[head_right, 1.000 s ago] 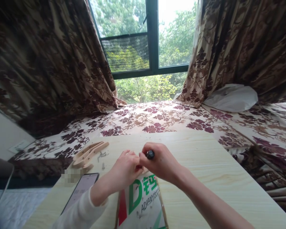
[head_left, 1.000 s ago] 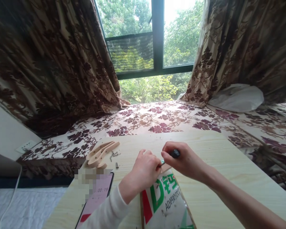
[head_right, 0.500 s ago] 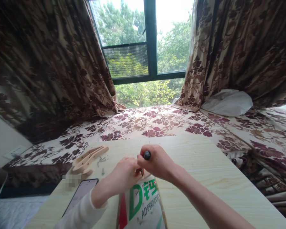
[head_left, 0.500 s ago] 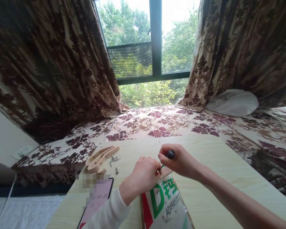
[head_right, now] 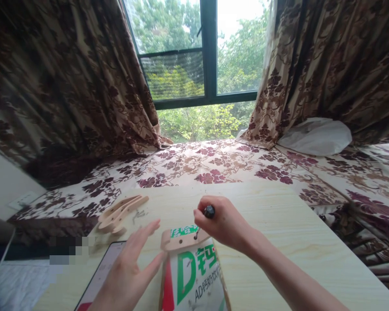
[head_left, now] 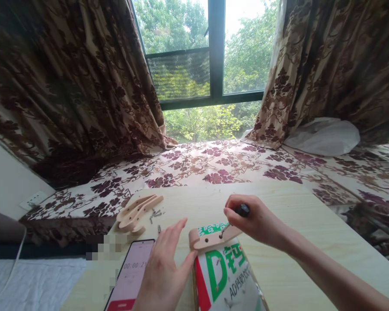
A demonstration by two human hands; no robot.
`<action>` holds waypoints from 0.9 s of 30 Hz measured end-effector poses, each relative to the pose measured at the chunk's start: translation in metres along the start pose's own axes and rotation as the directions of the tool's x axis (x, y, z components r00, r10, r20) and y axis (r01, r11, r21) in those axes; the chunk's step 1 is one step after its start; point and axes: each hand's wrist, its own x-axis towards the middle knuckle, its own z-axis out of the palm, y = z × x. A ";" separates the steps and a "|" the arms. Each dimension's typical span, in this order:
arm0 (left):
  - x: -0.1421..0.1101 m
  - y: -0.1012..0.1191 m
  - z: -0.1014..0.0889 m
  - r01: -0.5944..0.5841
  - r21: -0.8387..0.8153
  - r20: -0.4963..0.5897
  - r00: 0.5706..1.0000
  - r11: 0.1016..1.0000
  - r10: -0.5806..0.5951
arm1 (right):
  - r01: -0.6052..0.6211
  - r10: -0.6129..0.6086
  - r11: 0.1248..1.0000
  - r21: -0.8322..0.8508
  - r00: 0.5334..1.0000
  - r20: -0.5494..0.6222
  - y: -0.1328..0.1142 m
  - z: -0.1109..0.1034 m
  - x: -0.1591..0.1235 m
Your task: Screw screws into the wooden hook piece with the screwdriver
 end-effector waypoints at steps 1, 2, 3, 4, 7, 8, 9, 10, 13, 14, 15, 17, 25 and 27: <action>-0.004 -0.002 0.005 0.027 -0.031 0.008 1.000 0.999 -0.027 | 0.002 -0.002 1.000 0.004 1.000 0.004 0.000 0.000 0.000; -0.007 -0.002 0.008 0.055 -0.065 0.020 0.998 0.996 -0.053 | 0.005 -0.005 1.000 0.008 1.000 0.008 0.000 0.000 -0.001; -0.008 -0.002 0.012 0.080 -0.099 0.034 0.996 0.992 -0.077 | 0.008 -0.008 1.000 0.012 1.000 0.014 0.000 0.000 -0.001; -0.008 -0.002 0.014 0.103 -0.129 0.049 0.994 0.986 -0.097 | 0.008 -0.008 1.000 0.016 1.000 0.020 0.000 0.000 -0.001; -0.006 0.000 0.016 0.157 -0.171 0.090 0.986 0.973 -0.143 | 0.003 -0.004 1.000 0.024 0.999 0.034 0.001 0.000 0.000; -0.005 -0.001 0.016 0.160 -0.178 0.099 0.985 0.971 -0.145 | -0.001 0.000 1.000 0.026 0.999 0.038 0.001 0.000 0.000; -0.005 -0.001 0.015 0.158 -0.183 0.106 0.985 0.970 -0.140 | -0.004 0.003 1.000 0.028 0.999 0.040 0.001 0.000 0.001; -0.004 -0.002 0.015 0.150 -0.188 0.112 0.985 0.971 -0.131 | -0.006 0.005 1.000 0.028 0.999 0.042 0.001 0.000 0.002; -0.003 -0.006 0.017 0.117 -0.194 0.108 0.989 0.974 -0.097 | -0.005 0.004 1.000 0.023 0.999 0.048 0.002 0.000 0.003; -0.003 -0.007 0.018 0.102 -0.195 0.096 0.992 0.975 -0.085 | -0.002 0.001 1.000 0.020 0.999 0.050 0.002 0.000 0.004; -0.003 -0.007 0.019 0.085 -0.195 0.083 0.994 0.977 -0.070 | 0.000 -0.001 1.000 0.017 0.999 0.053 0.002 0.000 0.004; -0.003 -0.008 0.021 0.056 -0.186 0.066 0.997 0.981 -0.044 | 0.004 -0.005 1.000 0.014 0.998 0.059 0.002 0.000 0.005; -0.003 -0.009 0.018 0.043 -0.138 0.111 0.993 0.989 -0.028 | 0.016 -0.018 1.000 0.024 0.997 0.079 -0.002 -0.003 0.004; -0.003 -0.009 0.020 0.043 -0.136 0.097 0.995 0.990 -0.029 | 0.025 -0.027 0.999 0.030 0.996 0.081 -0.003 -0.002 0.004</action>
